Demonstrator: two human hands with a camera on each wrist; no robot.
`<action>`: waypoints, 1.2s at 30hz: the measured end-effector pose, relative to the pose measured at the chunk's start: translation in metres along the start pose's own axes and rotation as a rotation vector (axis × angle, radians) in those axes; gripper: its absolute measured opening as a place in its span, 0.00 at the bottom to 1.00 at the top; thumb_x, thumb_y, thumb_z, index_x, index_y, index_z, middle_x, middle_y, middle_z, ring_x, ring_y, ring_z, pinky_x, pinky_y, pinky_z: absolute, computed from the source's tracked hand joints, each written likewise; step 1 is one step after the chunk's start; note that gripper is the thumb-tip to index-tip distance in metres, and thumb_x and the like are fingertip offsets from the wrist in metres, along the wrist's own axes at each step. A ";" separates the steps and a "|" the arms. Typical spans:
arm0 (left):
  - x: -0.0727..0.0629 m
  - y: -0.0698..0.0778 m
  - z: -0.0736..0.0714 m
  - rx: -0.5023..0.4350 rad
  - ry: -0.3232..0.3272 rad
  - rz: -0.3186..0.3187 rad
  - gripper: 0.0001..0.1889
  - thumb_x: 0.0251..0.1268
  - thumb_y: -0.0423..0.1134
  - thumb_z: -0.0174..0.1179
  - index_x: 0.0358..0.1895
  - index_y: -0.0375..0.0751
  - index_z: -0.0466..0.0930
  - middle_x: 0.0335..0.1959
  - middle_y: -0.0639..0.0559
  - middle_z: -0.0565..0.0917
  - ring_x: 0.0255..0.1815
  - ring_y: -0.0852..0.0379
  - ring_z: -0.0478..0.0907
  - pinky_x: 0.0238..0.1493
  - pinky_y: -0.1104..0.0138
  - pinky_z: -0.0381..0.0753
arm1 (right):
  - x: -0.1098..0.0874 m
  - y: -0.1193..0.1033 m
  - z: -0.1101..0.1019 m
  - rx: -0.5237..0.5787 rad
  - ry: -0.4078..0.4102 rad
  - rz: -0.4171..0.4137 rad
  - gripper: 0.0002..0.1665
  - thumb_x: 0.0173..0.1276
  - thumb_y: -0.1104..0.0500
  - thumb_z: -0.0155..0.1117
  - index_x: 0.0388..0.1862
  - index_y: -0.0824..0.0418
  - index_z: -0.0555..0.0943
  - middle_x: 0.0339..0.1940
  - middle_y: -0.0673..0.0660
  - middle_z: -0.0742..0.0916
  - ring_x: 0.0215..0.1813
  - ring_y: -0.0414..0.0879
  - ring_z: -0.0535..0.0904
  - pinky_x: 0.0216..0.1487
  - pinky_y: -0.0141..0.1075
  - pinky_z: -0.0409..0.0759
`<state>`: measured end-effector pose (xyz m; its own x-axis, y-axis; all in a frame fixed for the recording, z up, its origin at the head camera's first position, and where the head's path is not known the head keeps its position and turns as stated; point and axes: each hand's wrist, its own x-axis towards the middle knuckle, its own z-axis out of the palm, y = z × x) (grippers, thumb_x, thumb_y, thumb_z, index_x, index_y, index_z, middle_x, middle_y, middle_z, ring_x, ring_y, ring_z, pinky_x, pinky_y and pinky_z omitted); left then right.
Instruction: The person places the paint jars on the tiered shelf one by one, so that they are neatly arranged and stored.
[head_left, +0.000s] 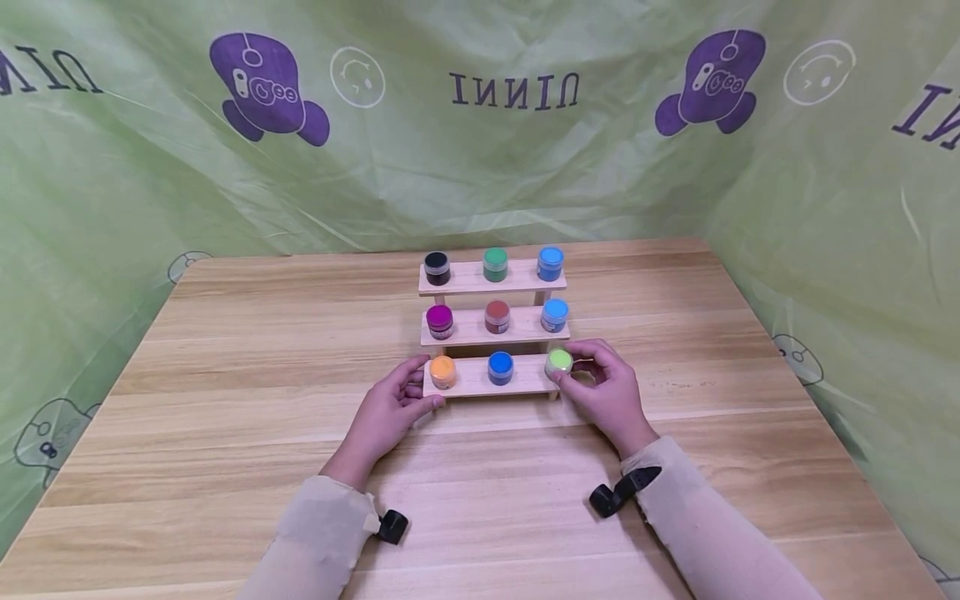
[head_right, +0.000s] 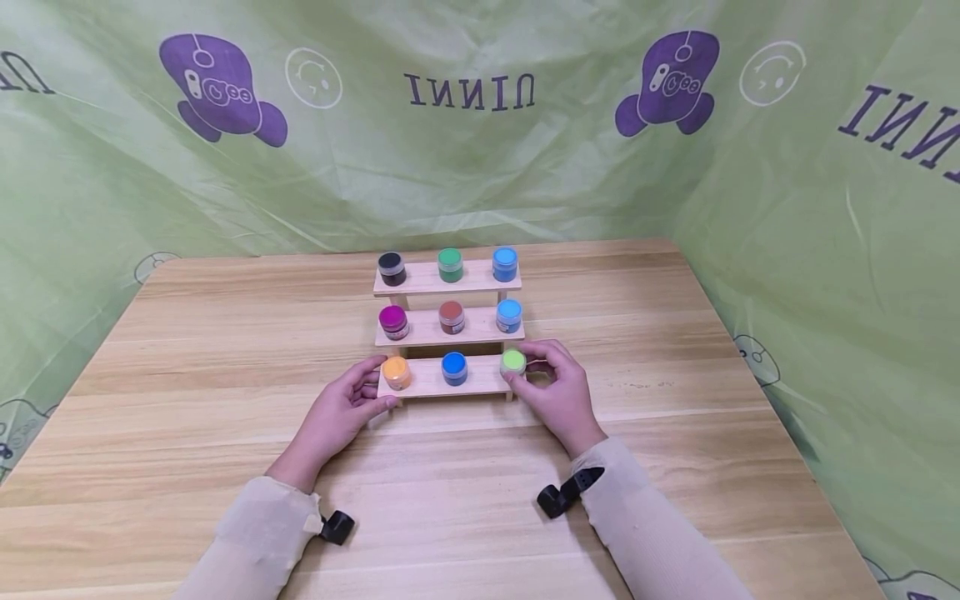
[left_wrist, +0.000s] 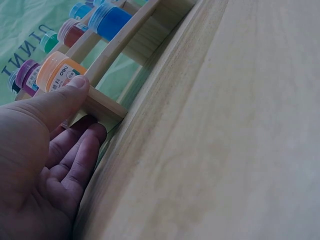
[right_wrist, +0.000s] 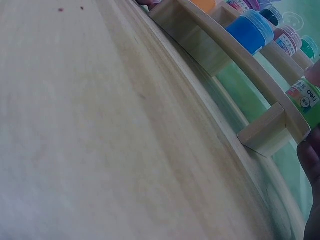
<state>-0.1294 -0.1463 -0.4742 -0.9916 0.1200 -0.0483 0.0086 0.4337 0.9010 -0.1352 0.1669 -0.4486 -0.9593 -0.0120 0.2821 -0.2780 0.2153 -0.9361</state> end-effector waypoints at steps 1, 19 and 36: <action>0.000 0.000 0.000 0.001 0.000 0.000 0.35 0.60 0.38 0.73 0.71 0.45 0.70 0.54 0.47 0.83 0.45 0.53 0.81 0.48 0.64 0.83 | 0.000 0.000 0.000 -0.003 0.000 0.000 0.22 0.56 0.74 0.75 0.50 0.73 0.81 0.49 0.63 0.83 0.48 0.40 0.79 0.56 0.37 0.81; 0.000 0.000 -0.001 0.014 0.008 0.000 0.37 0.60 0.39 0.73 0.72 0.45 0.69 0.54 0.47 0.82 0.45 0.53 0.81 0.48 0.65 0.82 | 0.003 0.019 0.000 -0.001 -0.003 0.024 0.25 0.55 0.73 0.76 0.52 0.71 0.81 0.52 0.61 0.82 0.50 0.41 0.79 0.57 0.37 0.81; -0.009 -0.005 0.009 -0.040 0.015 -0.026 0.42 0.59 0.40 0.74 0.75 0.44 0.63 0.62 0.44 0.79 0.51 0.51 0.80 0.54 0.61 0.82 | -0.007 0.036 -0.018 -0.127 -0.140 0.144 0.37 0.59 0.58 0.79 0.66 0.62 0.74 0.64 0.59 0.79 0.66 0.53 0.73 0.68 0.49 0.72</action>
